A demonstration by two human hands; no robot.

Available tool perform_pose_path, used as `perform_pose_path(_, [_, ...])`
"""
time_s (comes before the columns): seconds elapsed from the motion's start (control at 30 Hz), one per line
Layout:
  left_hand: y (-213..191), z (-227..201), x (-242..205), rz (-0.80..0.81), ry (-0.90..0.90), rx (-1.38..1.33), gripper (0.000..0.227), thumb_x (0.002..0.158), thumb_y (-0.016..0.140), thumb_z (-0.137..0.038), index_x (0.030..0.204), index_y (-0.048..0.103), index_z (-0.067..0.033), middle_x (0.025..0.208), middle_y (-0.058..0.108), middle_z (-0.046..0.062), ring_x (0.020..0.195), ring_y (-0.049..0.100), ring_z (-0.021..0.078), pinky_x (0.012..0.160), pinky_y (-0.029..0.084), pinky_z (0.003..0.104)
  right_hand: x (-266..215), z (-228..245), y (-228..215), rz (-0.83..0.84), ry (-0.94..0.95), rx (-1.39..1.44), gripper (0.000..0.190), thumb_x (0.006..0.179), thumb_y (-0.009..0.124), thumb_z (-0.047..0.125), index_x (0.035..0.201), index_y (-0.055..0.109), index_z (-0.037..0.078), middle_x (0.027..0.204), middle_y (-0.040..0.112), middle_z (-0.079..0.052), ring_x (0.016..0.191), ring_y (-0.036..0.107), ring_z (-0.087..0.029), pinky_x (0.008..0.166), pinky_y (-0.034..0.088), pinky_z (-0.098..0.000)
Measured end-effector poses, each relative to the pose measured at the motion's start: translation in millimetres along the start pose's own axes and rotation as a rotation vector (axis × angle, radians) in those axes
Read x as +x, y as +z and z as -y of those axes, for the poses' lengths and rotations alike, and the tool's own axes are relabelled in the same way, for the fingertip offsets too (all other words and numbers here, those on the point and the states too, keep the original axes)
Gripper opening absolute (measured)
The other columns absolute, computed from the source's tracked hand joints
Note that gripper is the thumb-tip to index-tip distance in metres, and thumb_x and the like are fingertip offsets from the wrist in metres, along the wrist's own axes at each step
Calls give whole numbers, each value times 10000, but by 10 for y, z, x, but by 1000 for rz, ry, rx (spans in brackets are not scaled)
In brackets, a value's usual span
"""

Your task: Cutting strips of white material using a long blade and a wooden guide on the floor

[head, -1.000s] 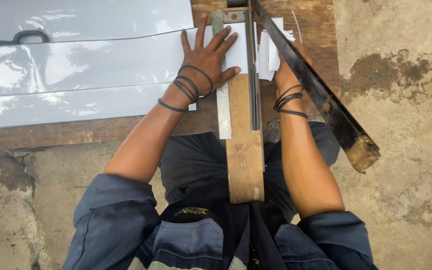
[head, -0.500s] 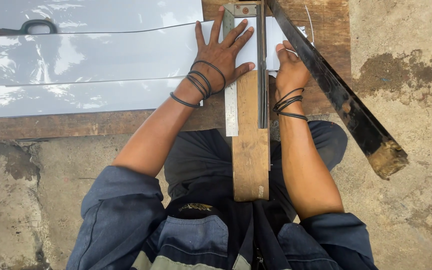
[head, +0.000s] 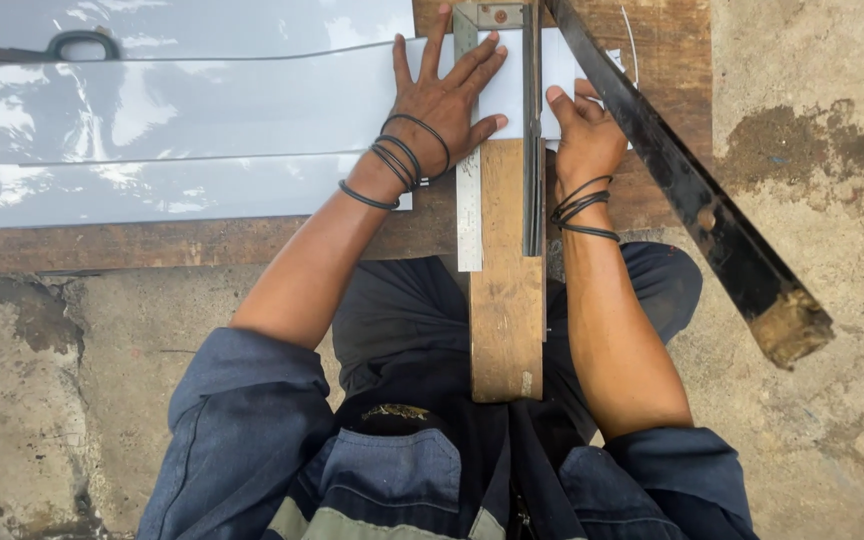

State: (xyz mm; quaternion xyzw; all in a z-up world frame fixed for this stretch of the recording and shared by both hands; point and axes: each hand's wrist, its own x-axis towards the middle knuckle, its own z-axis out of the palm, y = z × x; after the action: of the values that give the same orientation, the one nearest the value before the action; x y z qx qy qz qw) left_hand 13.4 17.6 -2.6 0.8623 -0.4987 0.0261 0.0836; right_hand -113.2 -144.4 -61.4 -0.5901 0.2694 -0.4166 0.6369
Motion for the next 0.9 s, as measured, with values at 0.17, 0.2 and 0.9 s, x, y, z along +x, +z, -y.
perform_pose_path(0.17, [12, -28, 59, 14, 11, 10, 724, 1002, 551, -614, 1566, 275, -254, 1631, 262, -62, 1394, -133, 320, 1067, -12, 816, 0, 120, 9, -2, -9, -54, 254, 850, 786, -65, 1062, 654, -20, 1048, 691, -144, 911, 721, -197, 840, 631, -290])
perform_pose_path(0.2, [5, -33, 61, 27, 4, 7, 729, 1004, 547, -617, 1569, 264, -254, 1634, 253, -71, 1392, -141, 321, 1068, -20, 814, 2, 122, 13, -6, -12, -54, 238, 850, 783, -67, 1050, 661, -25, 1035, 698, -145, 896, 726, -194, 840, 635, -289])
perform_pose_path(0.9, [-15, -146, 108, 62, 2, -10, 706, 1035, 546, -592, 1584, 245, -264, 1642, 195, -97, 1413, -104, 339, 1066, -42, 817, 37, 160, -21, 7, -101, -109, 133, 865, 723, -69, 986, 716, -14, 984, 760, -135, 921, 777, -231, 879, 654, -325])
